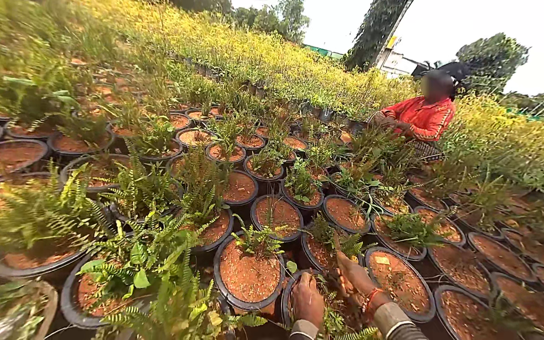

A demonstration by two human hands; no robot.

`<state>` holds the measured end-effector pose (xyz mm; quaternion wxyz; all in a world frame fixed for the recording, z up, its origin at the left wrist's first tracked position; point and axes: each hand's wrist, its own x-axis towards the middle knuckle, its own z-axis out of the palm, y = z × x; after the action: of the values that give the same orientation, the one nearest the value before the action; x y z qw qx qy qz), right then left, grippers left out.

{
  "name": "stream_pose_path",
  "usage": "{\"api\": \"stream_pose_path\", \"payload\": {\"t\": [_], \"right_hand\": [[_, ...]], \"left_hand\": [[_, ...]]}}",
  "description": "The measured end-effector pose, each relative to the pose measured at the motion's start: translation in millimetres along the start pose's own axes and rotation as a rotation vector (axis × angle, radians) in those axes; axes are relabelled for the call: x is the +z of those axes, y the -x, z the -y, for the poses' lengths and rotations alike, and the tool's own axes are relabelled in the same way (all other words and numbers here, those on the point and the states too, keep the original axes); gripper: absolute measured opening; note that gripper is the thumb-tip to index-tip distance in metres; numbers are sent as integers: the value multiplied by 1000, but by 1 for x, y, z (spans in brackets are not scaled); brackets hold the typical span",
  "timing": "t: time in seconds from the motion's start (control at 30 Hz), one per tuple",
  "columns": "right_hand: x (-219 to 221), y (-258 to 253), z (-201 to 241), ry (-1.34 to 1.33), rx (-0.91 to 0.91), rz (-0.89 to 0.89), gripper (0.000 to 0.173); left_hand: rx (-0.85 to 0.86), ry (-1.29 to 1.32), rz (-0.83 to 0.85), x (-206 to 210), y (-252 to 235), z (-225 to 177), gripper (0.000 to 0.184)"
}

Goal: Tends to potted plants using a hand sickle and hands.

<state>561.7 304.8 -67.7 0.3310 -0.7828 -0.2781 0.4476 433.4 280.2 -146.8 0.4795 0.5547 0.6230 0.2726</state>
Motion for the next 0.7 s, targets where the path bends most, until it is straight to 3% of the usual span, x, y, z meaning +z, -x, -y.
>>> {"api": "stream_pose_path", "payload": {"t": [0.1, 0.2, 0.3, 0.5, 0.6, 0.7], "right_hand": [[0, -10, 12, 55, 18, 15, 49], [19, 1, -4, 191, -59, -13, 52], [12, 3, -14, 89, -80, -9, 48], [0, -20, 16, -13, -4, 55, 41], [15, 0, 14, 102, -28, 7, 51], [13, 0, -1, -50, -36, -10, 49]], "left_hand": [[-27, -5, 16, -5, 3, -5, 36], [22, 3, -16, -2, 3, -1, 34], [18, -2, 7, -2, 0, -5, 35], [11, -20, 3, 0, 0, -2, 36], [20, -8, -14, 5, -2, 1, 36], [12, -3, 9, 2, -1, 1, 36]]}}
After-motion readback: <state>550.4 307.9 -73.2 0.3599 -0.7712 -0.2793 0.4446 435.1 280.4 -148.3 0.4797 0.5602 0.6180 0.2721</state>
